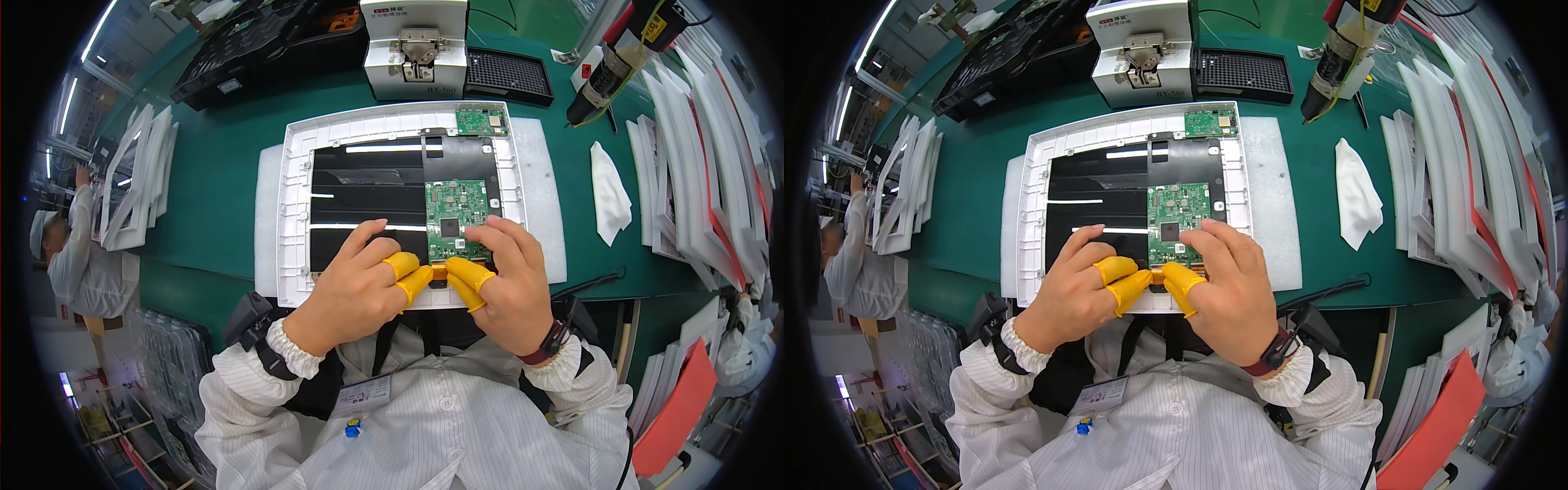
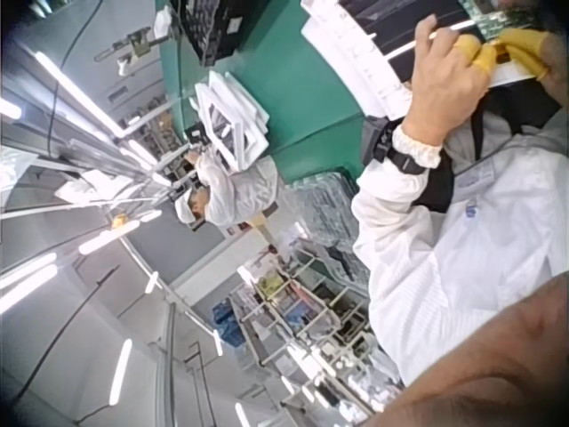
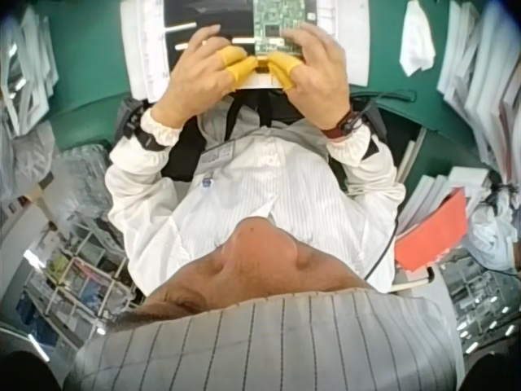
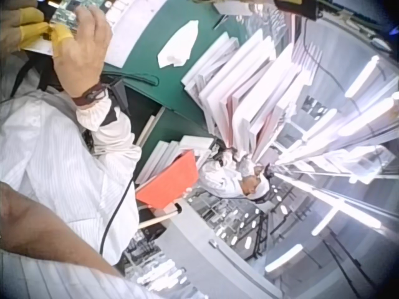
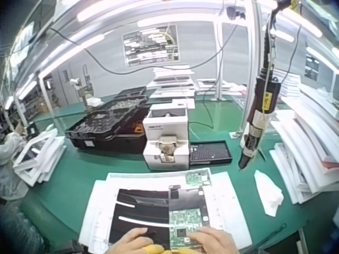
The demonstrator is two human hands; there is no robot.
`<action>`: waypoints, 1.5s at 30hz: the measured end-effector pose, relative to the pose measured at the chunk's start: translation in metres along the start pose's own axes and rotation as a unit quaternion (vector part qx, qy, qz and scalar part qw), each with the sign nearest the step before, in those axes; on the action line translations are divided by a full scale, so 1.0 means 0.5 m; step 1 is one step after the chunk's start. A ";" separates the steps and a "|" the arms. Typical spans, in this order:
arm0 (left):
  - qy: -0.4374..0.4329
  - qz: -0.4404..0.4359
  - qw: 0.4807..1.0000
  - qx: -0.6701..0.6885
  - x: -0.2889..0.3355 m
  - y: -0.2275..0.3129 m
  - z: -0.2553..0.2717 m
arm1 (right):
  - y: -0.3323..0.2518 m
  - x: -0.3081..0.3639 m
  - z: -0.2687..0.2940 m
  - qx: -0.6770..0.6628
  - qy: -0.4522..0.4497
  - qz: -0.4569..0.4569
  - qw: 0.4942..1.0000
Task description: Assembling a circuit board onto an LCD panel and securing it with screws using an electric screwdriver.
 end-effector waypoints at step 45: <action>-0.008 -0.015 1.000 -0.014 -0.007 0.006 0.005 | 0.006 0.000 0.012 0.018 -0.028 0.013 0.999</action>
Point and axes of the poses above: each hand's wrist, its own x-axis away from the middle knuckle, its own z-axis out of the back of the hand, y = z × x, the point moved 4 cm from there along -x, towards the middle knuckle, and after that the axes turned 3 degrees about -x, right-handed, at the moved point
